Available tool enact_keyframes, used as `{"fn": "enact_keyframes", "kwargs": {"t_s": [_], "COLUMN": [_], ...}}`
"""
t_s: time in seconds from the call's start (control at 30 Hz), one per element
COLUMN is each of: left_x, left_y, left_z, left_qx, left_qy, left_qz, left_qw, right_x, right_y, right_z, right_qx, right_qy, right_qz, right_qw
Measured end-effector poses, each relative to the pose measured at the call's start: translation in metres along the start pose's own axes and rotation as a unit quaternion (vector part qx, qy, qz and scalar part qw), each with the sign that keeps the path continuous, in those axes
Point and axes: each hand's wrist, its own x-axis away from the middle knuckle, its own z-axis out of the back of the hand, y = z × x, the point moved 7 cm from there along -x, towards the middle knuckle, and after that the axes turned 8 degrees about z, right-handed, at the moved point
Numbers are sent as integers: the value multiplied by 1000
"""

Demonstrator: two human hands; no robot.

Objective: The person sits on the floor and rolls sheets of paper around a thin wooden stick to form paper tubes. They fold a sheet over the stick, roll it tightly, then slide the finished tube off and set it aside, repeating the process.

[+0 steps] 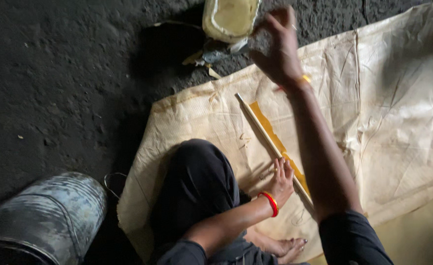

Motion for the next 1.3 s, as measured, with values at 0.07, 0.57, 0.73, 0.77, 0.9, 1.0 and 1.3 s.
{"fn": "enact_keyframes", "kwargs": {"t_s": [0.07,0.57,0.73,0.77,0.9,1.0,1.3], "left_x": [1,-2,-1,0,2,0,0], "left_y": [-1,-3,-3,-3,-4,-5,-4], "left_z": [2,4,5,5,7,10,12], "left_qx": [-2,30,47,64,35,21,28], "left_qy": [-18,-7,-5,-9,0,-6,-23], "left_qz": [-8,22,12,11,0,-1,7], "left_qw": [1000,999,999,998,999,1000,999], "right_x": [36,174,227,229,214,187,186], "right_y": [-16,-12,-20,-19,-18,-16,-22], "right_z": [11,-20,-9,-6,-8,-16,-13], "right_qx": [87,266,318,306,286,291,274], "right_qy": [-60,-179,-218,-211,-172,-153,-162], "right_qz": [44,36,18,2,-10,15,-22], "right_qw": [993,947,923,928,943,944,948]}}
